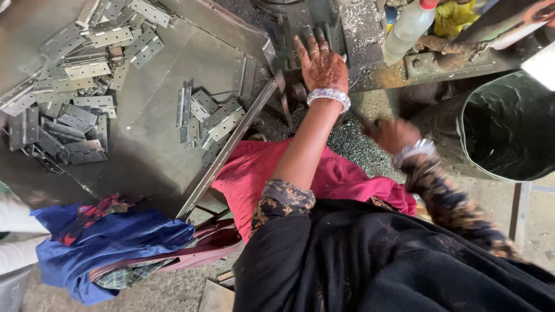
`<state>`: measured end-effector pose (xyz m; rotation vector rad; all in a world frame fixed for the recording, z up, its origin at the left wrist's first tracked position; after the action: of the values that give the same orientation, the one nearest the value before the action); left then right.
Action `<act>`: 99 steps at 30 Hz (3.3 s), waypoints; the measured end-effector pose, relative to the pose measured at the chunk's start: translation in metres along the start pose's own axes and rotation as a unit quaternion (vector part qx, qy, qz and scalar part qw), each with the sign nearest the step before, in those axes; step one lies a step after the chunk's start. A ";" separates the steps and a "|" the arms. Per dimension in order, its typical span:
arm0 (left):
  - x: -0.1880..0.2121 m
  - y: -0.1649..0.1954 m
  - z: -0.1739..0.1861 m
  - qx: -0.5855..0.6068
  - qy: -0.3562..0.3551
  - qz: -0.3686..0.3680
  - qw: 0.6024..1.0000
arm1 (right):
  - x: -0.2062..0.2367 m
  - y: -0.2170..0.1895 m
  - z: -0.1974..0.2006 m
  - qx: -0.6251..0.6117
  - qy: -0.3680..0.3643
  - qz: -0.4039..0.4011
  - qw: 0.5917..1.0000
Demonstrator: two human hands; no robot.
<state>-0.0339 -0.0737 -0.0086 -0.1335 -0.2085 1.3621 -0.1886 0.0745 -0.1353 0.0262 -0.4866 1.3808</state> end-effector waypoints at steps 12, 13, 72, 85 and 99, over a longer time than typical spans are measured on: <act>-0.018 -0.006 -0.033 0.128 0.123 0.018 0.984 | -0.012 0.017 -0.021 -0.038 0.017 0.014 0.999; -0.017 -0.007 -0.028 0.140 0.149 0.019 0.979 | -0.009 0.013 -0.026 -0.051 0.021 0.027 0.998; 0.142 -0.167 -0.021 0.601 0.261 -0.018 0.755 | 0.021 -0.185 0.014 -0.500 -0.026 0.256 0.827; 0.072 0.016 -0.023 0.130 0.302 -0.107 0.938 | 0.032 -0.024 0.048 -0.001 0.002 0.067 0.998; 0.007 -0.003 -0.010 0.071 0.095 -0.020 0.993 | 0.009 0.010 -0.024 -0.044 0.048 0.040 0.997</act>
<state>-0.0275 -0.0675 -0.0175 -0.1377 0.0458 1.3112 -0.1893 0.0917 -0.1560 -0.1315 -0.4721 1.4304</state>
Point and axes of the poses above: each hand's wrist, its own x-axis away from the middle knuckle, its own z-axis out of the back of the hand, y = z × x, the point moved 7 cm from there along -x, towards the middle knuckle, and after that the axes turned 7 degrees about -x, right-handed, at the moved point
